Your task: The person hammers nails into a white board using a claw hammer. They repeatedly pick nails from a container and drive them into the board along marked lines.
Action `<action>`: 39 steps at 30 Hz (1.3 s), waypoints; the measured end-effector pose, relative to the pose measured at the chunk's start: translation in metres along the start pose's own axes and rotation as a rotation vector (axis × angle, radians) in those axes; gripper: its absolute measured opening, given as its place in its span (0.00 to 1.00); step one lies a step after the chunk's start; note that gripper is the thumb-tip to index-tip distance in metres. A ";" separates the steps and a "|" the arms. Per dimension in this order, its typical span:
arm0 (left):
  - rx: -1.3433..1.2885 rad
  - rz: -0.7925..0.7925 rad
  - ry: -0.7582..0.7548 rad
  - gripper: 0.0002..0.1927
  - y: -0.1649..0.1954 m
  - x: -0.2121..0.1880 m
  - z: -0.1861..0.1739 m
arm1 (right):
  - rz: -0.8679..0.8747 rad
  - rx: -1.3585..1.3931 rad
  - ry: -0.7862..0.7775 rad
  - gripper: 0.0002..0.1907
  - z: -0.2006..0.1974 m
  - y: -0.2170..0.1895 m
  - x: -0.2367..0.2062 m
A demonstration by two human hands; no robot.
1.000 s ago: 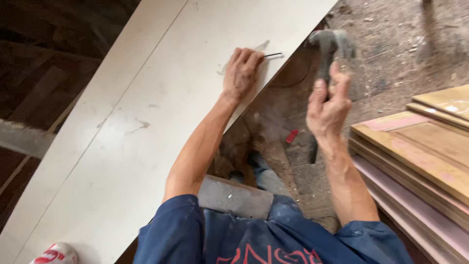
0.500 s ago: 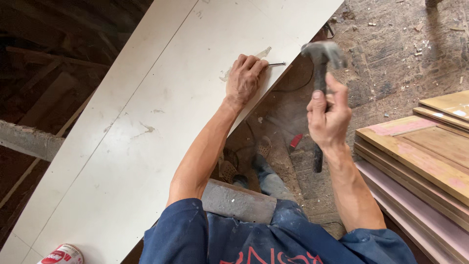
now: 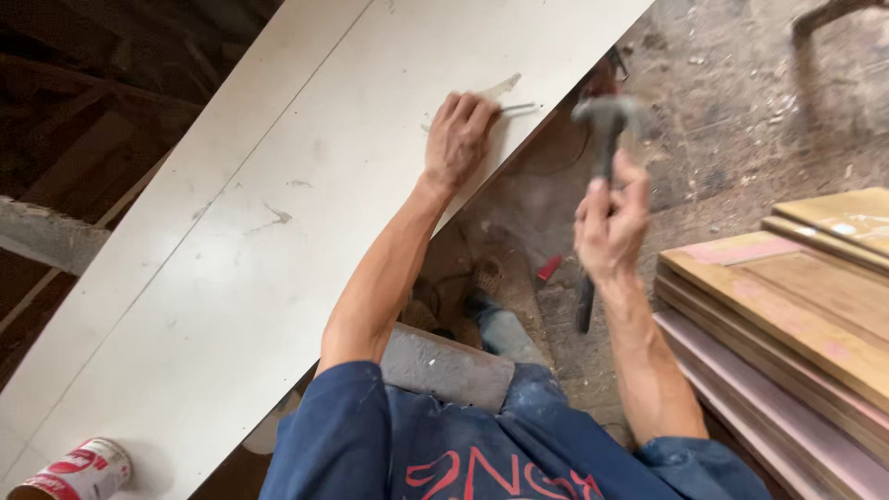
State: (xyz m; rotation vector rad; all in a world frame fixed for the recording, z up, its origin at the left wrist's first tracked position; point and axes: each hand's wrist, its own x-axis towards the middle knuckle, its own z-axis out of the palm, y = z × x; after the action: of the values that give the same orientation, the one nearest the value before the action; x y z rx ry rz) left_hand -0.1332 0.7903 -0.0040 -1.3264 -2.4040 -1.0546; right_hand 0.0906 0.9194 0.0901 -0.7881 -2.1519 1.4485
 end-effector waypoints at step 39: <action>0.137 -0.347 0.154 0.06 -0.015 -0.330 -0.230 | -0.271 0.177 -0.577 0.16 0.161 -0.085 -0.222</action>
State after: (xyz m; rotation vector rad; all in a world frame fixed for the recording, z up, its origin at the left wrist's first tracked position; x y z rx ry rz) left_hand 0.0086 0.4137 -0.0039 -0.7710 -2.5896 -1.0045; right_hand 0.1372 0.6360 0.1029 0.0034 -2.3567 1.8375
